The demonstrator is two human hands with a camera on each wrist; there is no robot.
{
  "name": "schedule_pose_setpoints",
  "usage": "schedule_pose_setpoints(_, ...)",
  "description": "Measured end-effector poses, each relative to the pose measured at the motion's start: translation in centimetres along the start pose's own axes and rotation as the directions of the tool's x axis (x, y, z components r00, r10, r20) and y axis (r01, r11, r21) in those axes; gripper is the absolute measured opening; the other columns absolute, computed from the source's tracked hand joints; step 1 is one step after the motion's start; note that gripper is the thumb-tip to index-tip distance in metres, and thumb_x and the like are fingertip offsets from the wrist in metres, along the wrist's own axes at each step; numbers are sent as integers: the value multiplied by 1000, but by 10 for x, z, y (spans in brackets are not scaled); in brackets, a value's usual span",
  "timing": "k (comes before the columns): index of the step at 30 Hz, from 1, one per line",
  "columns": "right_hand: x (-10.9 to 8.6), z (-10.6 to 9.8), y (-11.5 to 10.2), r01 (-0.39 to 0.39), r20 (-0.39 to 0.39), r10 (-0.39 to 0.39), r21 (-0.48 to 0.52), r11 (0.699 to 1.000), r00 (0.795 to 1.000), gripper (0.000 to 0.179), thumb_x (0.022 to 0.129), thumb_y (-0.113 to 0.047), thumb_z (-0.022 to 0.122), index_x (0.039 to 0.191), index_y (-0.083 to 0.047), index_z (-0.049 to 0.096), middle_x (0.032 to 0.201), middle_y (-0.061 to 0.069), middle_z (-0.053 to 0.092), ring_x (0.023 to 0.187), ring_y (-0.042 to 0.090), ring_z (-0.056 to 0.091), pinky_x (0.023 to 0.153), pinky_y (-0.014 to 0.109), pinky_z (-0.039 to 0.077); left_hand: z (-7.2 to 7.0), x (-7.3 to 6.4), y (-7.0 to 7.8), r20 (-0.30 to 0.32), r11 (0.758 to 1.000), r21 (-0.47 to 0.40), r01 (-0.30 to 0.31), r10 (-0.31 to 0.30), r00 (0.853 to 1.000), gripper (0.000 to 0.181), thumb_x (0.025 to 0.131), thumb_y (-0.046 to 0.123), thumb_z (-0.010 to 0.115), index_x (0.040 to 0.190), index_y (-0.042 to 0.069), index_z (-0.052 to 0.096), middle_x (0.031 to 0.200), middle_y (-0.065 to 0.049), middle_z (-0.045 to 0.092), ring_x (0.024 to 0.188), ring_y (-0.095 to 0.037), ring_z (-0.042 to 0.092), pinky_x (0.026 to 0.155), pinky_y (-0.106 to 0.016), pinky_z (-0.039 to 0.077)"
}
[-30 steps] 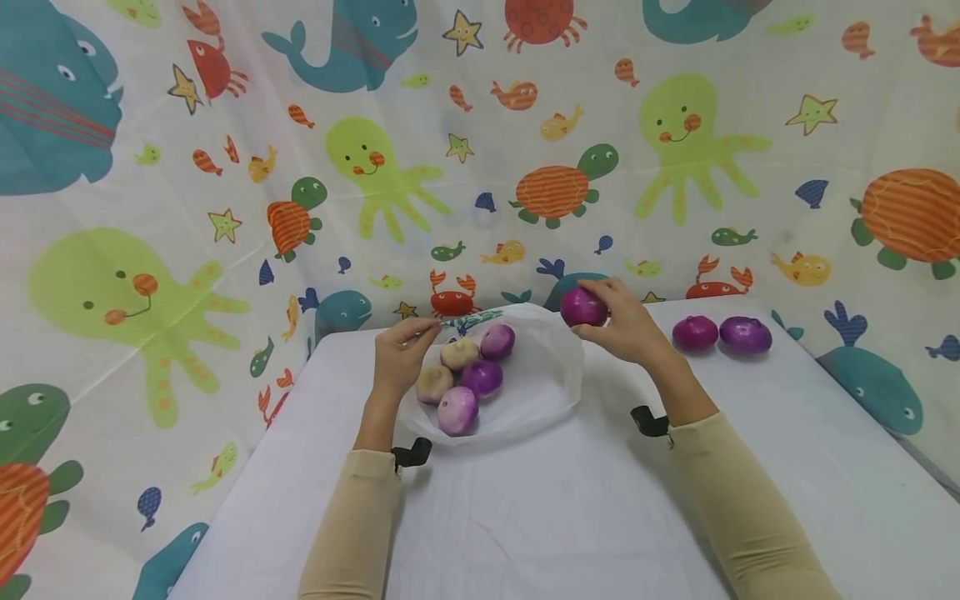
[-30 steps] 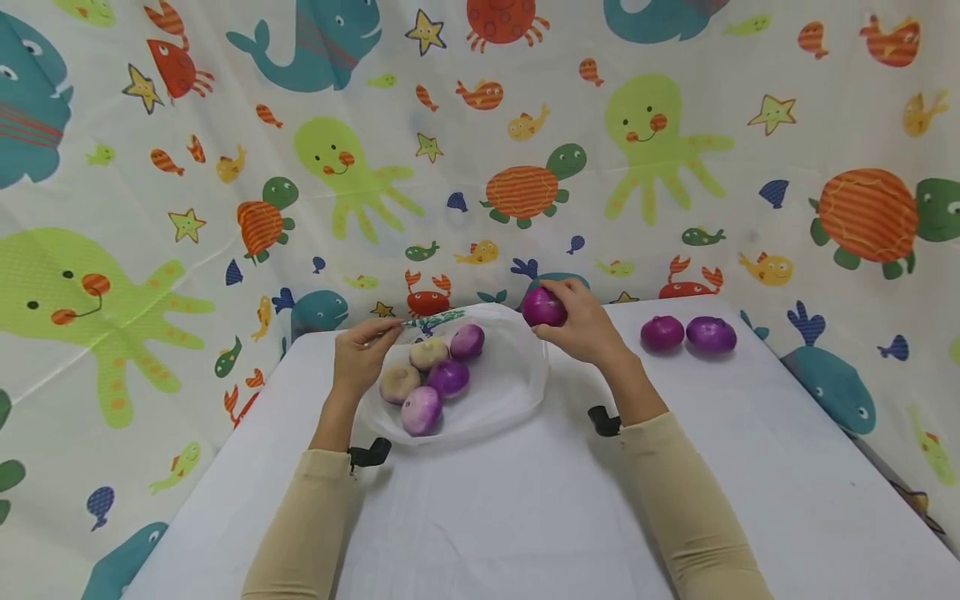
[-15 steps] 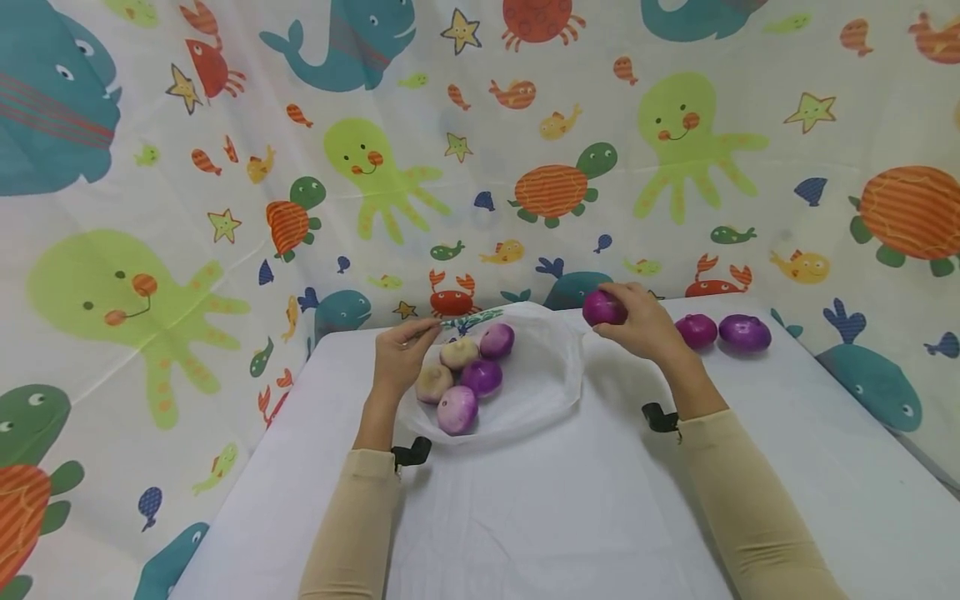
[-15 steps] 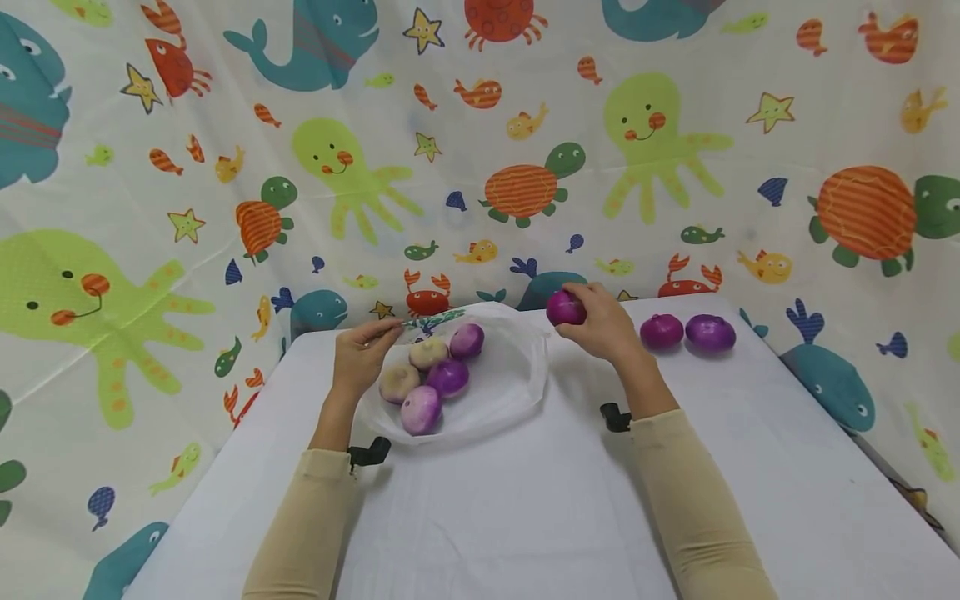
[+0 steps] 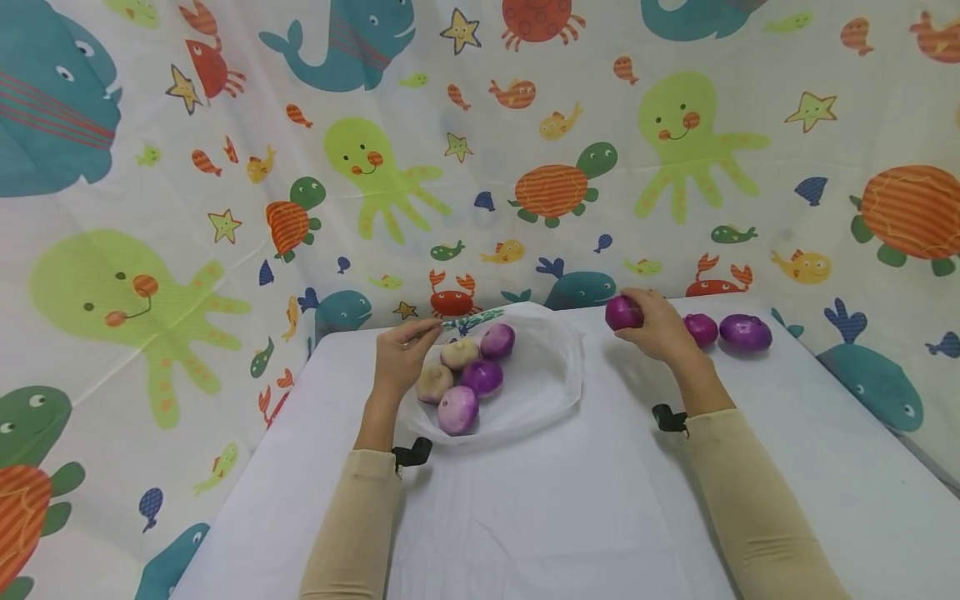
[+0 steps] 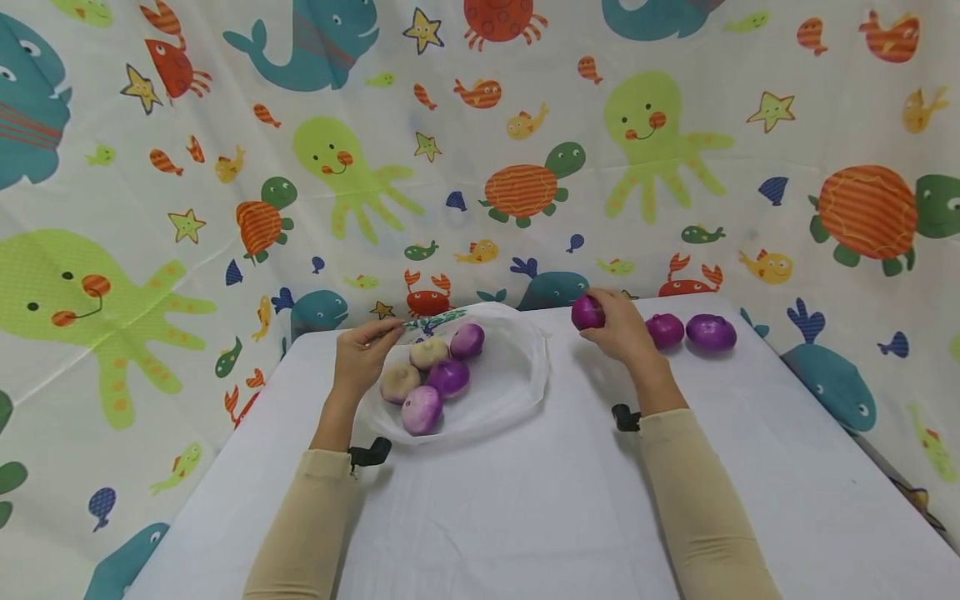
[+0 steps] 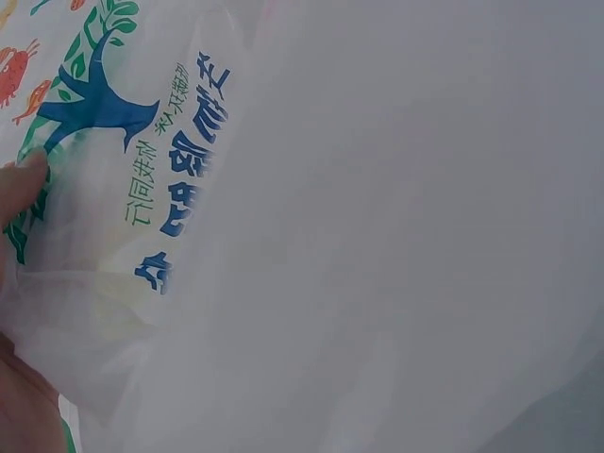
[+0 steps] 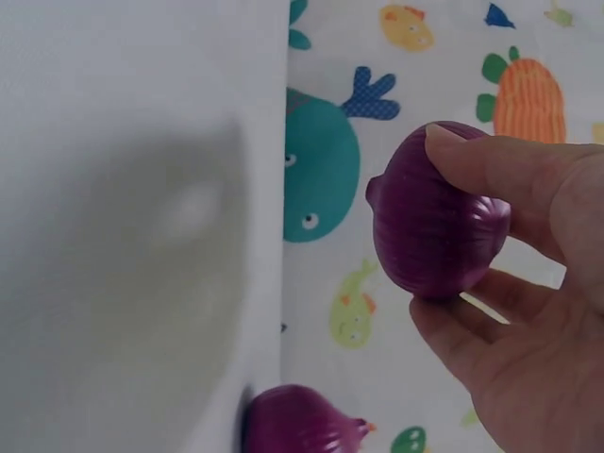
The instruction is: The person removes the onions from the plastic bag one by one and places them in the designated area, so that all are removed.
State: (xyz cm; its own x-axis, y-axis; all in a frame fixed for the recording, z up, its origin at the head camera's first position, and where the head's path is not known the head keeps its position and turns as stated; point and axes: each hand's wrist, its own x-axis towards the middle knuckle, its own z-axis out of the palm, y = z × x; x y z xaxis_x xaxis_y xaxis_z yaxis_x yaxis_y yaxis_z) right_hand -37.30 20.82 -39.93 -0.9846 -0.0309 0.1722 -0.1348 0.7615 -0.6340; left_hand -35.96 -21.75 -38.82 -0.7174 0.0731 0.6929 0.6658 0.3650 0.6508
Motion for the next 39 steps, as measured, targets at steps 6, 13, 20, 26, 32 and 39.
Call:
schedule_pose_setpoints(6,0,0,15,-52,9,52,-1,999,999,78,94,-17,77,160,-13,36,156,31,31,139,56,38,108,76,40,0,0,-1,-3,1000,4,-13,13,1000,13,92,-7,73,104,-8,77,103,-25,78,98,-42,73,89,-7,51)
schedule_pose_setpoints(13,1,0,26,-75,29,75,-19,997,997,78,96,-17,75,161,-9,34,153,33,30,137,58,39,110,78,36,-3,-1,-2,7,1000,7,-14,14,1000,14,93,-6,73,106,-8,77,105,-24,78,98,-34,75,89,-10,53)
schedule_pose_setpoints(20,4,4,34,-91,26,92,-16,996,995,78,95,-13,74,161,-8,33,158,33,28,141,58,35,113,77,33,-3,-1,0,-13,1000,-4,-24,24,1000,13,91,-8,74,103,-10,77,103,-26,77,94,-33,76,85,-9,54)
schedule_pose_setpoints(26,4,8,43,-112,31,113,-24,993,993,75,96,-11,72,161,-9,34,160,32,28,143,57,33,114,77,32,-1,-2,4,-20,1000,-25,-9,9,1000,13,90,-11,73,102,-11,77,102,-28,77,95,-48,72,84,-9,54)
schedule_pose_setpoints(32,2,9,49,-104,38,105,-35,994,994,74,96,-9,72,160,-5,35,160,34,29,145,57,32,116,75,29,-1,-2,4,-13,1000,-14,-1,0,1000,13,91,-10,72,103,-10,77,103,-27,77,96,-47,72,85,-7,53)
schedule_pose_setpoints(39,3,9,53,-102,55,104,-48,994,993,74,97,-7,71,161,-4,33,163,33,30,148,56,29,118,73,28,-1,0,3,-8,1000,-15,-6,6,1000,13,91,-9,72,104,-10,77,104,-27,77,96,-47,72,85,-8,53)
